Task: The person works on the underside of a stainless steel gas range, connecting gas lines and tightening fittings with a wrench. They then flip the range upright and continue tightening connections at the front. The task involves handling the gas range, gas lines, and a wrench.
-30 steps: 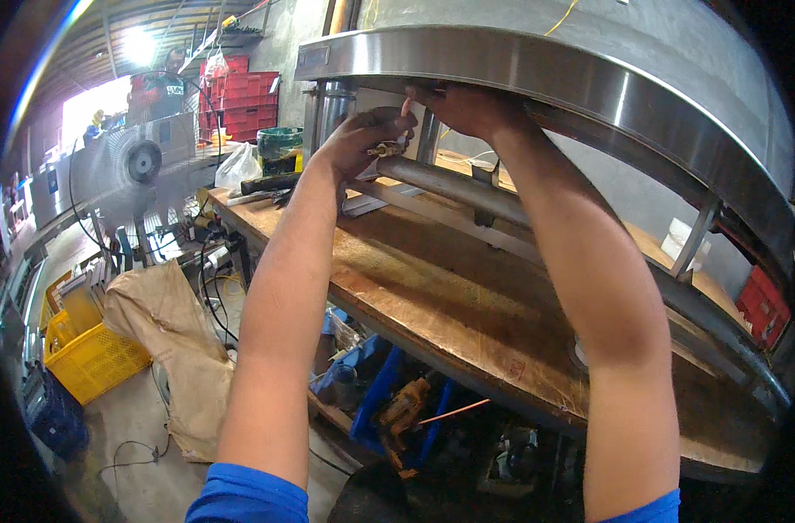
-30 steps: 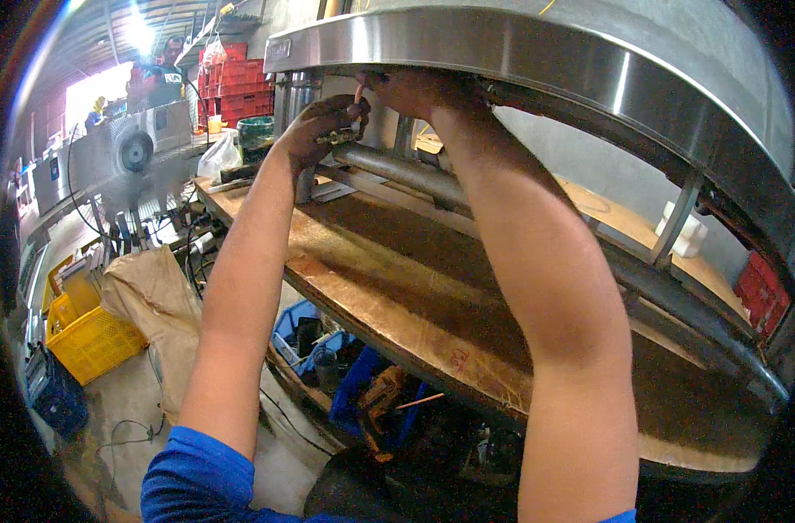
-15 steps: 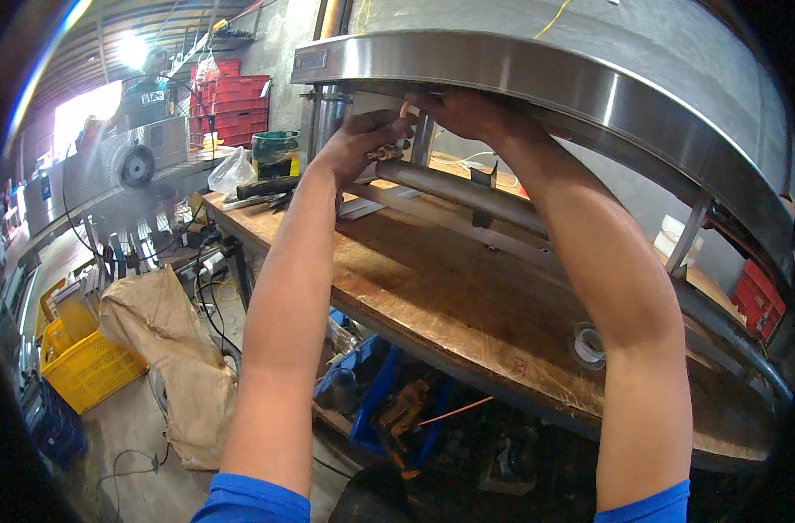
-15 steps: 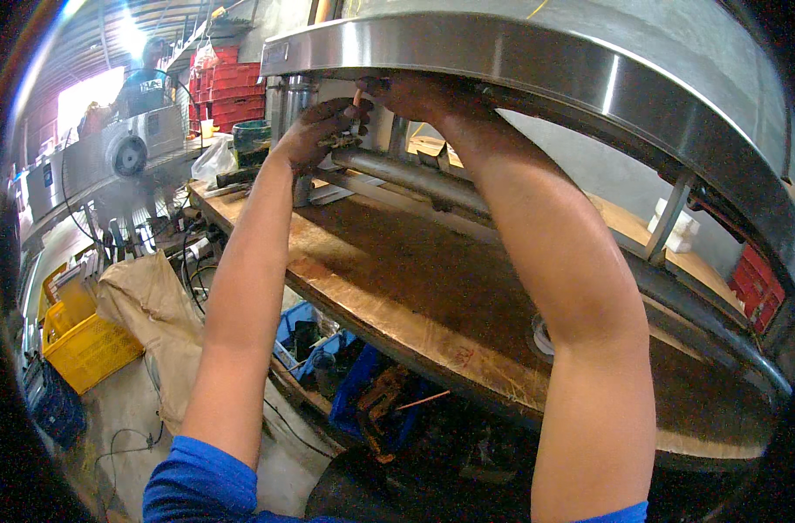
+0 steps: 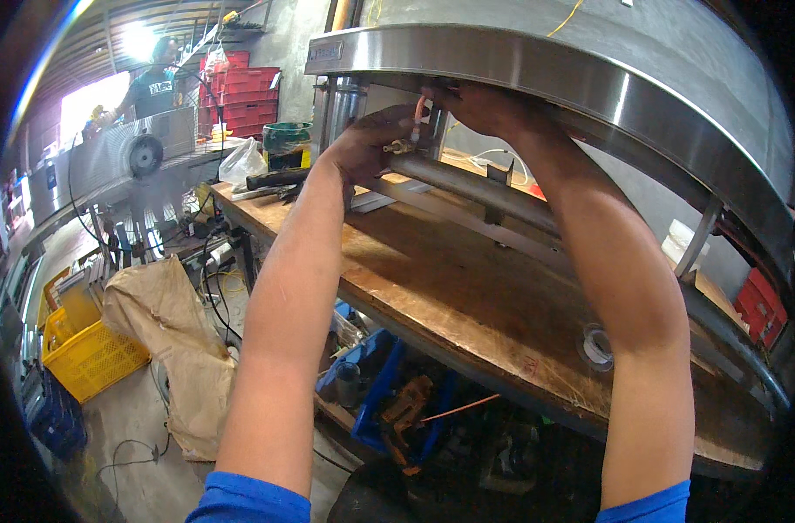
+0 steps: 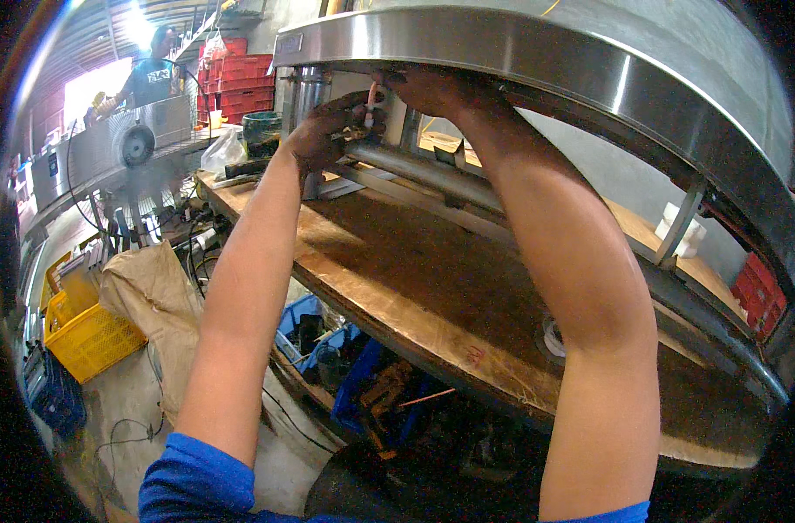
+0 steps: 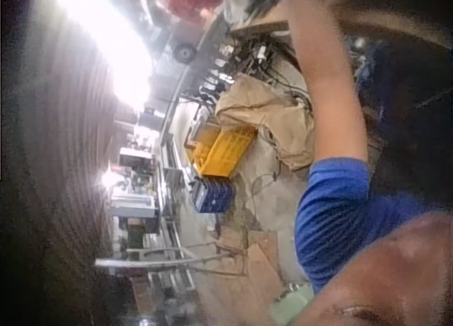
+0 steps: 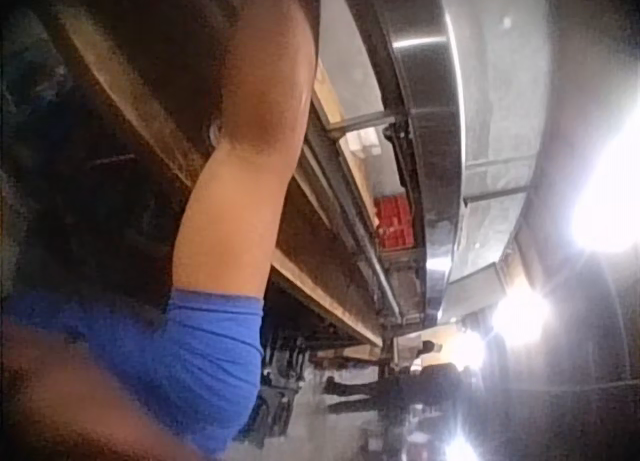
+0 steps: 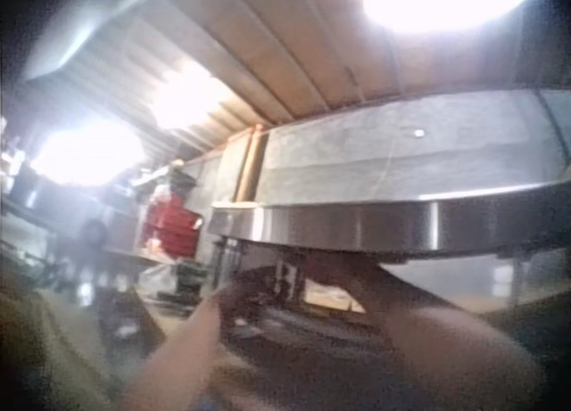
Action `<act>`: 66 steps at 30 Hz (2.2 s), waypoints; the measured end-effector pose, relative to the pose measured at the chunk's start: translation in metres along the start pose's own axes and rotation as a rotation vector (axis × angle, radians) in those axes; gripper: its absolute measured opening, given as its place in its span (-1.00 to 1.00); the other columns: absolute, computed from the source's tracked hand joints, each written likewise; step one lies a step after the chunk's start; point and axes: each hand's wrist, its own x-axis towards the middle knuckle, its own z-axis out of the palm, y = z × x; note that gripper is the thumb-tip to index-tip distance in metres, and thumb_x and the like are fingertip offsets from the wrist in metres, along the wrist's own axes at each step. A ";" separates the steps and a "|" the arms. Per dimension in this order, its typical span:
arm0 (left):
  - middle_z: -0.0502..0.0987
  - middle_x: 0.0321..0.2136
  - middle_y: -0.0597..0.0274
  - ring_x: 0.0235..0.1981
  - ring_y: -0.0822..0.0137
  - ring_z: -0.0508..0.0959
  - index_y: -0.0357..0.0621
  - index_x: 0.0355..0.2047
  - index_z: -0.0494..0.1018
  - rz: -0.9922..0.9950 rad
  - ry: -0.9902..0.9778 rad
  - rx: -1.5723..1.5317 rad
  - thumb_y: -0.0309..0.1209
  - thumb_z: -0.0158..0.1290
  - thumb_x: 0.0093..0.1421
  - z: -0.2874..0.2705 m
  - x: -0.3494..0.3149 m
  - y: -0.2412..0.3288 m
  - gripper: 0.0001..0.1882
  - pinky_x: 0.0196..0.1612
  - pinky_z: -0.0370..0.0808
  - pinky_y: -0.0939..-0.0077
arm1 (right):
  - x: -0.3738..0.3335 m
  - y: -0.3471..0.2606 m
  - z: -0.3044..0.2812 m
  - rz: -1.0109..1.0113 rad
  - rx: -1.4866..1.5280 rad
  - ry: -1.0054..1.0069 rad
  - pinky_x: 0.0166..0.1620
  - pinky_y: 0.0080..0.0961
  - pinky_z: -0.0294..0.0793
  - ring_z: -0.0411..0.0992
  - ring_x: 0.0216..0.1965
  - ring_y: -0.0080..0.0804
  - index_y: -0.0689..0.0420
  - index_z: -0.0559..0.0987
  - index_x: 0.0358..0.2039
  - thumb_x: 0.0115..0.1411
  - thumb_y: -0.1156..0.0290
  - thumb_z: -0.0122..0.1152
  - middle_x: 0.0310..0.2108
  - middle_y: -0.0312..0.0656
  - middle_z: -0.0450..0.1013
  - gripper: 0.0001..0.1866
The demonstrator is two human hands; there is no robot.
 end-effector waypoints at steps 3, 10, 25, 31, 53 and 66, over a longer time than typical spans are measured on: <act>0.47 -0.06 0.21 -0.07 0.33 0.49 -0.14 0.11 0.34 0.037 0.116 0.131 -0.30 0.21 0.10 0.004 0.002 0.004 -0.43 0.00 0.45 0.38 | 0.001 0.000 -0.003 -0.052 0.066 -0.020 0.11 -0.17 0.31 0.39 0.03 -0.10 -0.05 0.53 -0.03 0.24 -0.18 -0.11 -0.05 -0.10 0.48 -0.46; 0.40 0.07 0.17 0.01 0.27 0.47 -0.05 0.18 0.28 0.266 -0.048 0.603 -0.18 0.09 0.21 -0.009 0.008 0.000 -0.44 0.03 0.42 0.40 | 0.001 -0.003 -0.005 -0.030 0.160 -0.062 0.08 -0.18 0.34 0.42 -0.02 -0.10 -0.07 0.55 -0.07 0.22 -0.16 -0.05 -0.09 -0.09 0.50 -0.50; 0.30 0.14 0.15 0.02 0.27 0.44 0.13 0.21 0.25 0.163 0.017 0.499 -0.43 0.20 0.06 -0.022 0.012 -0.010 -0.32 0.06 0.39 0.42 | 0.002 -0.001 0.001 -0.014 -0.054 0.032 0.12 -0.14 0.31 0.38 0.05 -0.06 -0.05 0.49 0.03 0.24 -0.21 -0.15 0.00 -0.10 0.45 -0.42; 0.39 0.07 0.18 0.06 0.29 0.40 0.00 0.18 0.27 0.443 -0.028 0.997 -0.34 0.16 0.13 -0.030 0.014 -0.007 -0.41 0.06 0.37 0.39 | -0.005 -0.008 -0.007 0.023 -0.097 0.055 0.11 -0.13 0.33 0.40 0.03 -0.05 -0.06 0.51 0.00 0.24 -0.20 -0.14 -0.02 -0.10 0.46 -0.43; 0.44 0.01 0.16 -0.01 0.28 0.44 -0.14 0.17 0.27 0.103 -0.004 0.270 -0.17 0.23 0.06 -0.009 0.011 0.000 -0.30 0.06 0.33 0.39 | 0.000 0.001 -0.012 0.073 0.127 -0.119 0.19 -0.22 0.23 0.26 0.17 -0.12 -0.09 0.42 0.09 0.18 -0.12 0.08 0.12 -0.09 0.35 -0.44; 0.48 -0.08 0.23 -0.11 0.35 0.49 -0.13 0.08 0.33 -0.014 -0.134 -0.106 -0.34 0.13 0.17 -0.015 0.013 -0.009 -0.52 -0.02 0.46 0.46 | -0.154 -0.041 -0.099 -0.213 -0.021 -0.104 0.10 -0.09 0.33 0.34 0.02 0.07 0.17 0.46 -0.02 0.12 0.29 0.17 0.01 0.08 0.36 -0.59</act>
